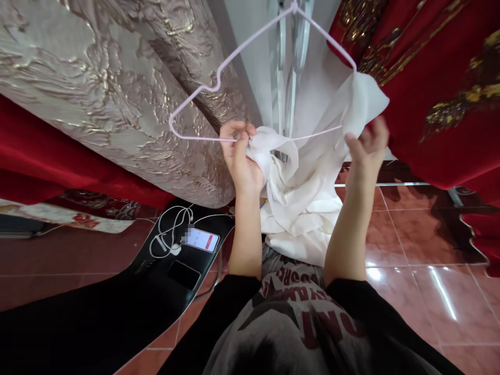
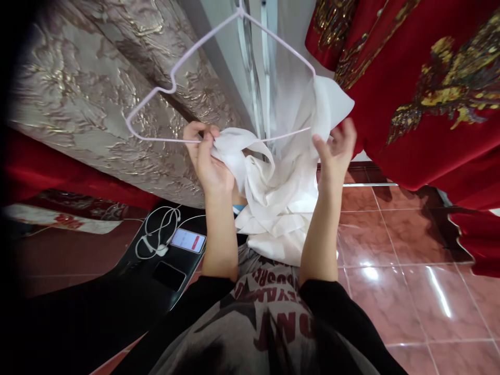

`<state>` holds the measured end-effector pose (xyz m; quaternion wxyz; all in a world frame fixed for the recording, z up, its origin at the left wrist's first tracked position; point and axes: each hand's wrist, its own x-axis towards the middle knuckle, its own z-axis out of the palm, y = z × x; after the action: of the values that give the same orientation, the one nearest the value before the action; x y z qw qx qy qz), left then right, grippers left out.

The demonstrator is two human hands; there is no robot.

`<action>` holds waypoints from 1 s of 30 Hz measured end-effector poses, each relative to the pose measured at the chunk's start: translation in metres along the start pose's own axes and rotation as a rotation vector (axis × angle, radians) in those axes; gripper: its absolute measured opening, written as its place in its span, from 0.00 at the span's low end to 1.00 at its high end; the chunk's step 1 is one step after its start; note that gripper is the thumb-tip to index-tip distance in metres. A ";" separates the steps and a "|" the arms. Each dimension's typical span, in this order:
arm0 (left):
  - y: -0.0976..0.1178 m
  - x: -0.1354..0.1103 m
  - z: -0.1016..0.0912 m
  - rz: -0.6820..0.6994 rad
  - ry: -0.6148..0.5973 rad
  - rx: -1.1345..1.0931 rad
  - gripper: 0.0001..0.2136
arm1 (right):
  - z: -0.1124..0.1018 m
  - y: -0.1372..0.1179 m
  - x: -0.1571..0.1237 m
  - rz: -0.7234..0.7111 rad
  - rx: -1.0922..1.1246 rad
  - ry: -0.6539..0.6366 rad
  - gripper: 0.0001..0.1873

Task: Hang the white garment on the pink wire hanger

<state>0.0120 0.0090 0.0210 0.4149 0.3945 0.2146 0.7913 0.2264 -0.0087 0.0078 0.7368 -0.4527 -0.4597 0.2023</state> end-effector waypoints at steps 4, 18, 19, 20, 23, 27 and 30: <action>-0.003 -0.003 0.001 0.022 0.007 0.003 0.11 | 0.007 0.008 -0.014 0.135 -0.097 -0.022 0.19; -0.007 -0.005 0.006 -0.059 0.093 0.213 0.08 | 0.014 -0.014 -0.014 0.116 0.039 0.167 0.11; -0.008 -0.005 0.005 -0.061 0.092 0.223 0.08 | 0.014 -0.014 -0.013 0.133 0.037 0.164 0.10; -0.008 -0.005 0.005 -0.056 0.089 0.228 0.08 | 0.013 -0.014 -0.012 0.145 0.032 0.172 0.09; -0.012 -0.004 0.002 -0.014 0.061 0.221 0.12 | 0.010 -0.012 -0.009 0.175 -0.003 0.152 0.08; -0.015 -0.002 -0.001 0.025 0.018 0.145 0.16 | 0.008 -0.009 -0.012 0.215 -0.023 -0.030 0.08; -0.013 -0.003 -0.001 0.023 0.008 0.152 0.16 | 0.011 -0.010 -0.016 0.168 -0.057 -0.003 0.10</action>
<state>0.0185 0.0133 0.0105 0.3735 0.4241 0.2713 0.7791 0.2082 -0.0196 0.0105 0.7034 -0.5102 -0.4266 0.2509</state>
